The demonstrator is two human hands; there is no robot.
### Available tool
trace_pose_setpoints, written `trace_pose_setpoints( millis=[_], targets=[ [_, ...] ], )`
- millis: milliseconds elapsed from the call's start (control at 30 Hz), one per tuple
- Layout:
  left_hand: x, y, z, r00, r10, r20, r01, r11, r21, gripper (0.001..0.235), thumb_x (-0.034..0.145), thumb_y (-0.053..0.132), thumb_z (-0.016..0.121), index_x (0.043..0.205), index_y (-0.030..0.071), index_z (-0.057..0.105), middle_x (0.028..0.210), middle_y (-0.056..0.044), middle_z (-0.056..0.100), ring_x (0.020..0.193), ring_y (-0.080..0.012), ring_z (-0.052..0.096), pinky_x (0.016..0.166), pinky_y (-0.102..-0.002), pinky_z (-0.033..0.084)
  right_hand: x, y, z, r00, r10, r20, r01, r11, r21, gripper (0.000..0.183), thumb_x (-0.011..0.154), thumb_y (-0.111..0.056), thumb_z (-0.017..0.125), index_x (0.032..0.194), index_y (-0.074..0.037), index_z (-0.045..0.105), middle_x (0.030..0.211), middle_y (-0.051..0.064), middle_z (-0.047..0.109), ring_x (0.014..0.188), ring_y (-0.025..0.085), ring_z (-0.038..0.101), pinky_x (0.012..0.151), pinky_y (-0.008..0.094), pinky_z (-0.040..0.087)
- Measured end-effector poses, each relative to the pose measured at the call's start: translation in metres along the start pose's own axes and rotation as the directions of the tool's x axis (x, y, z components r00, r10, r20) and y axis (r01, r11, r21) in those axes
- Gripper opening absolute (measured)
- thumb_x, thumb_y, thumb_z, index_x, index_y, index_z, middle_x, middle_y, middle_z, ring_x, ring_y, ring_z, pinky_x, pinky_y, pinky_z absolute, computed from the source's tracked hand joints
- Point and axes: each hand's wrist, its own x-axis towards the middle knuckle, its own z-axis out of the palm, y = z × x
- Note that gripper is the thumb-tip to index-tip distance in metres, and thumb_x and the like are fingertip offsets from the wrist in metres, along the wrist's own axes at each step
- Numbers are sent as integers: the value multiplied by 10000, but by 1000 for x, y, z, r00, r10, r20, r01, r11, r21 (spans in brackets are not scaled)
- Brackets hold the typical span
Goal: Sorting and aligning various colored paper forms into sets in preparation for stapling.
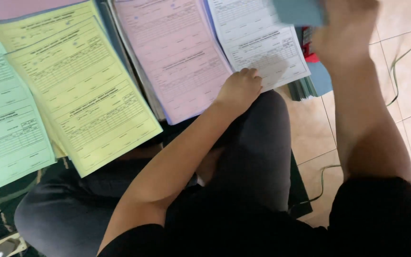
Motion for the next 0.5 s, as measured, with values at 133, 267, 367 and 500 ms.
trace_pose_setpoints(
  millis=[133, 267, 367, 500],
  targets=[
    [11, 0, 47, 986, -129, 102, 119, 988, 101, 258, 757, 272, 844, 878, 67, 744, 904, -130, 712, 758, -319, 689, 755, -418, 548, -71, -3, 50, 936, -177, 304, 204, 977, -59, 369, 915, -88, 634, 1253, -174, 758, 1340, -102, 756, 1012, 79, 746, 807, 209, 583],
    [10, 3, 25, 976, -72, 206, 15, 963, 268, 188, 796, 164, 810, 653, 152, 687, 643, -14, 665, 624, -261, 687, 628, -389, 473, -163, -6, 87, 878, -113, 466, 0, 972, 237, 403, 981, -115, 501, 1343, -181, 665, 1246, 25, 744, 1080, 259, 720, 830, 415, 599],
    [4, 3, 17, 996, 31, 85, -57, 944, 326, 301, 785, 37, 773, 559, 173, 629, 548, -48, 622, 541, -232, 615, 620, -348, 393, -168, -14, 81, 882, -51, 468, -127, 931, 341, 436, 1013, -126, 427, 1402, -161, 621, 1357, 62, 696, 1151, 316, 685, 813, 455, 577],
    [9, 5, -6, 911, 217, -351, -111, 949, 297, 174, 776, 65, 738, 656, 145, 642, 639, -55, 593, 639, -249, 590, 652, -395, 378, -165, -21, 73, 814, -26, 580, -166, 947, 275, 525, 982, -394, 499, 1418, -132, 626, 1334, 94, 700, 1139, 320, 700, 846, 482, 591]
  ],
)
